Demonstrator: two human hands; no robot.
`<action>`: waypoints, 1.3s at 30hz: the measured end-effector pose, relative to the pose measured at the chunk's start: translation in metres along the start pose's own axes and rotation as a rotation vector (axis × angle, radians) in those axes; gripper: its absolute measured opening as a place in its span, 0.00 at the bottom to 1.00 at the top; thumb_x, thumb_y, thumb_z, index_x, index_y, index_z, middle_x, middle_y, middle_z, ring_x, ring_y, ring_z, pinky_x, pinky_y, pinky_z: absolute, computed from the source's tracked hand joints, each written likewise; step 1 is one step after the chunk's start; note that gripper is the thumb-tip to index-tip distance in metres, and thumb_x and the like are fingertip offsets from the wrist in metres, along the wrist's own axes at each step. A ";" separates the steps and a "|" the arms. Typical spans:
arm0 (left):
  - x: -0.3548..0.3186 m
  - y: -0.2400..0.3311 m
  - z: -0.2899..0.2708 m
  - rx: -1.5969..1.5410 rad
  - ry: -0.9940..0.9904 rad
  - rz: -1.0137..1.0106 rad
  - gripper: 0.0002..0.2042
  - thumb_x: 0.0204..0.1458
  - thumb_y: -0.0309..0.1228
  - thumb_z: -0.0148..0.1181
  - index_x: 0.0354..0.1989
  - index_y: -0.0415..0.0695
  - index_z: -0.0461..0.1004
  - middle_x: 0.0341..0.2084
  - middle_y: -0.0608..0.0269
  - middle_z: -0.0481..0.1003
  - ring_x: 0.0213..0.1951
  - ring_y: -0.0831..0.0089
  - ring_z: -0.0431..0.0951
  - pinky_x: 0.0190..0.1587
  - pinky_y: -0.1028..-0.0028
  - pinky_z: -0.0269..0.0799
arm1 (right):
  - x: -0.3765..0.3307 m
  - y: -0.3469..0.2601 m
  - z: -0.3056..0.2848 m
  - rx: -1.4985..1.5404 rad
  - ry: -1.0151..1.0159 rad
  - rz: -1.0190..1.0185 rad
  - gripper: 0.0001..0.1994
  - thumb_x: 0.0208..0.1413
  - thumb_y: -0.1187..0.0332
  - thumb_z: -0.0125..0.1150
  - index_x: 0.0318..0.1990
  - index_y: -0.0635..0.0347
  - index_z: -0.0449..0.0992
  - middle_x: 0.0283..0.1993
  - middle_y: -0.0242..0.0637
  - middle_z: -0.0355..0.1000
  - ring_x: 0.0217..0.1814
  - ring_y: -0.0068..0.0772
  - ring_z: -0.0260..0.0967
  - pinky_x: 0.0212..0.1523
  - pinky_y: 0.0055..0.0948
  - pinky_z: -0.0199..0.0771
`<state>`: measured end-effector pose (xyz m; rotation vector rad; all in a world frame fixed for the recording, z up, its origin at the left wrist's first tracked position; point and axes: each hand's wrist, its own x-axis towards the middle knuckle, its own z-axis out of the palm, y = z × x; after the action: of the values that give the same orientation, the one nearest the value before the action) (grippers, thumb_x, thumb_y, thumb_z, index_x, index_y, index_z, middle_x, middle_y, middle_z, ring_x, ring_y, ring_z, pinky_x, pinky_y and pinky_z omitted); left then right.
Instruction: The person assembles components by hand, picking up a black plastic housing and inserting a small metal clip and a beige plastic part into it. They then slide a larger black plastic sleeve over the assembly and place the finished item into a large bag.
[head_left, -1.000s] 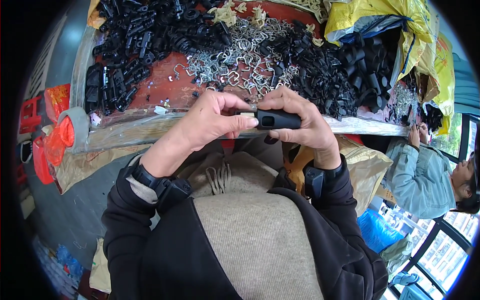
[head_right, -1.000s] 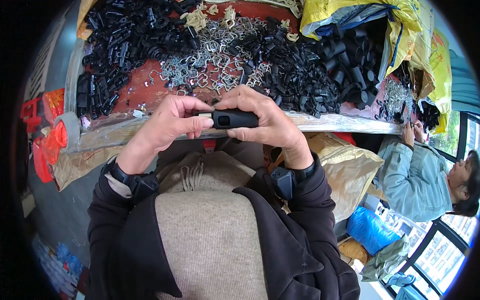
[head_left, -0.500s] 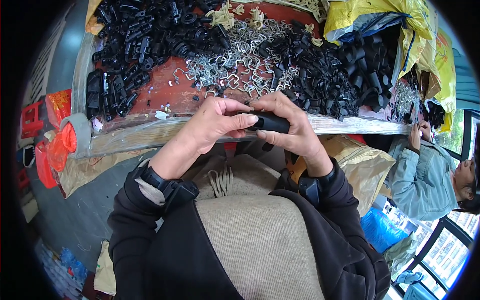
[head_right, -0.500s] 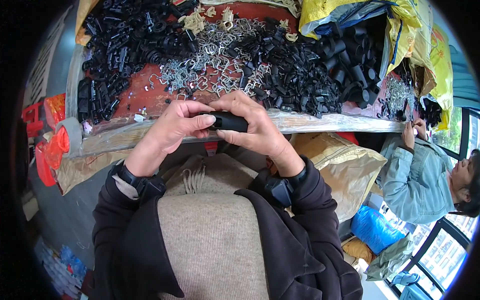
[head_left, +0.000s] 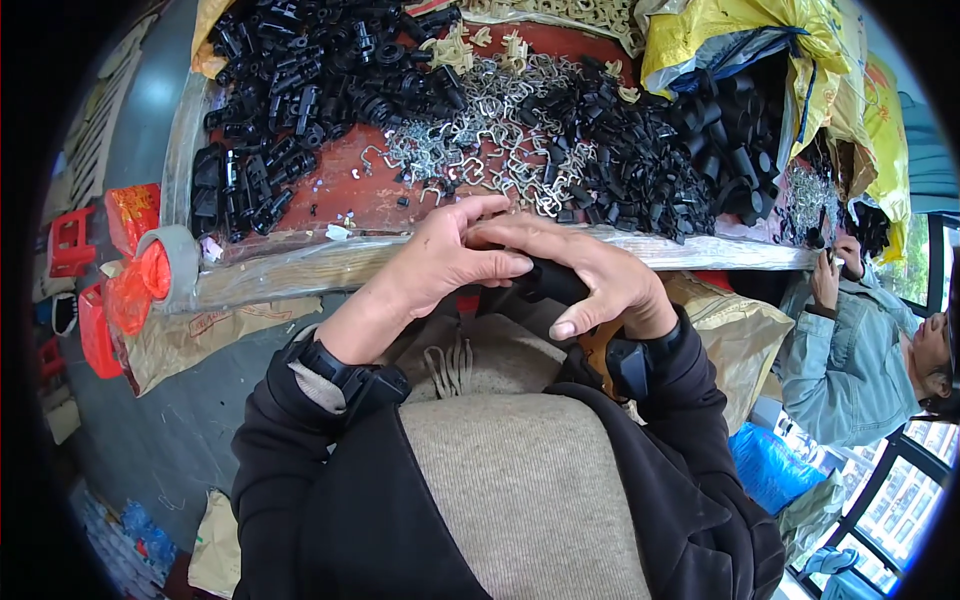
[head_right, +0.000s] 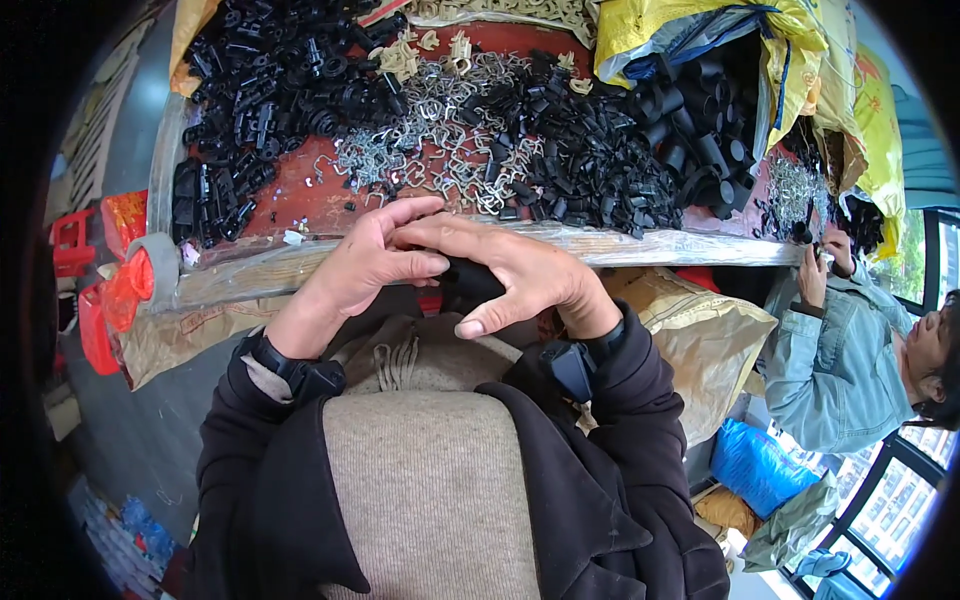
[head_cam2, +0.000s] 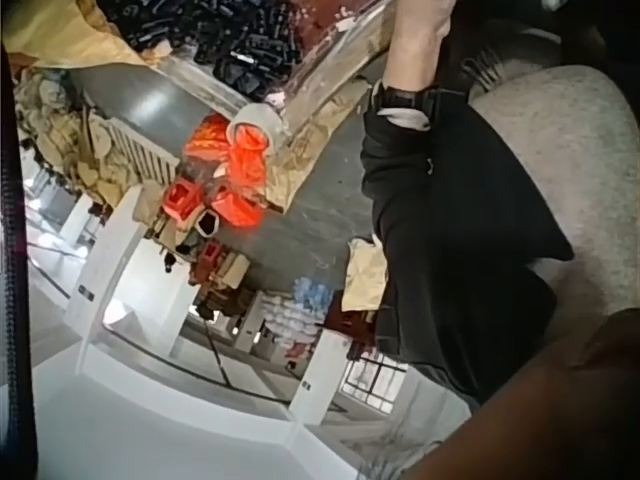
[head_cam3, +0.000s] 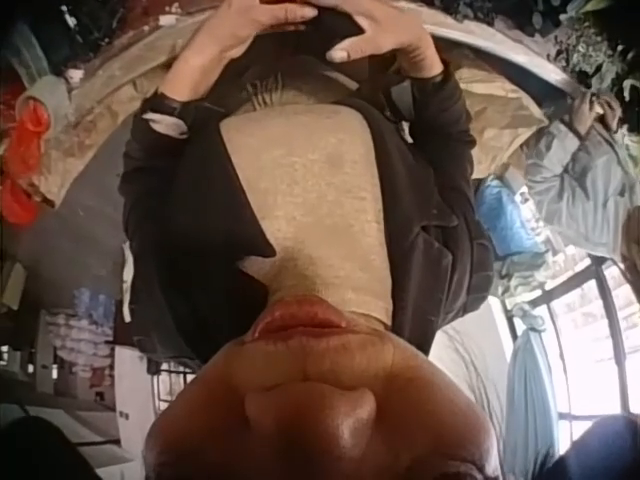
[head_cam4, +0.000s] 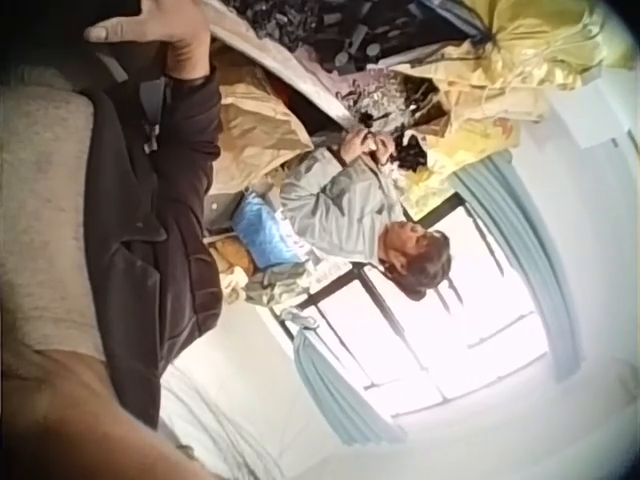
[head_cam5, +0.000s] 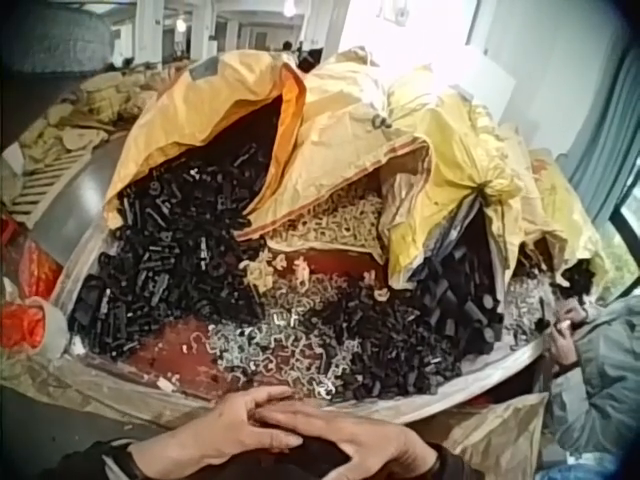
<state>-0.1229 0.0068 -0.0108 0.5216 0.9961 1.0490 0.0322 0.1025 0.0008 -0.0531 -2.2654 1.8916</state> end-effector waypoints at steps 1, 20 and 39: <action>-0.001 -0.001 0.002 -0.005 -0.008 -0.002 0.33 0.35 0.22 0.62 0.52 0.33 0.51 0.31 0.61 0.70 0.29 0.78 0.71 0.30 0.82 0.68 | 0.000 -0.001 0.002 -0.011 -0.020 -0.009 0.42 0.27 0.42 0.57 0.47 0.70 0.63 0.49 0.47 0.59 0.52 0.40 0.55 0.53 0.35 0.50; -0.005 -0.003 -0.020 0.066 0.158 0.149 0.25 0.43 0.26 0.53 0.51 0.40 0.54 0.38 0.59 0.67 0.32 0.76 0.70 0.34 0.79 0.67 | -0.148 -0.071 0.002 -0.221 0.944 0.258 0.29 0.40 0.47 0.43 0.37 0.70 0.67 0.31 0.42 0.67 0.35 0.31 0.64 0.38 0.23 0.62; 0.068 0.050 -0.060 1.859 0.543 0.669 0.11 0.39 0.25 0.52 0.34 0.47 0.68 0.30 0.61 0.66 0.28 0.63 0.71 0.29 0.69 0.69 | -0.011 -0.006 -0.009 -0.787 0.320 0.119 0.07 0.38 0.75 0.57 0.28 0.64 0.71 0.25 0.38 0.65 0.28 0.37 0.64 0.29 0.27 0.63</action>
<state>-0.1892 0.0840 -0.0299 2.2559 2.2582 0.4882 0.0456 0.1086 0.0072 -0.5579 -2.6335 0.8323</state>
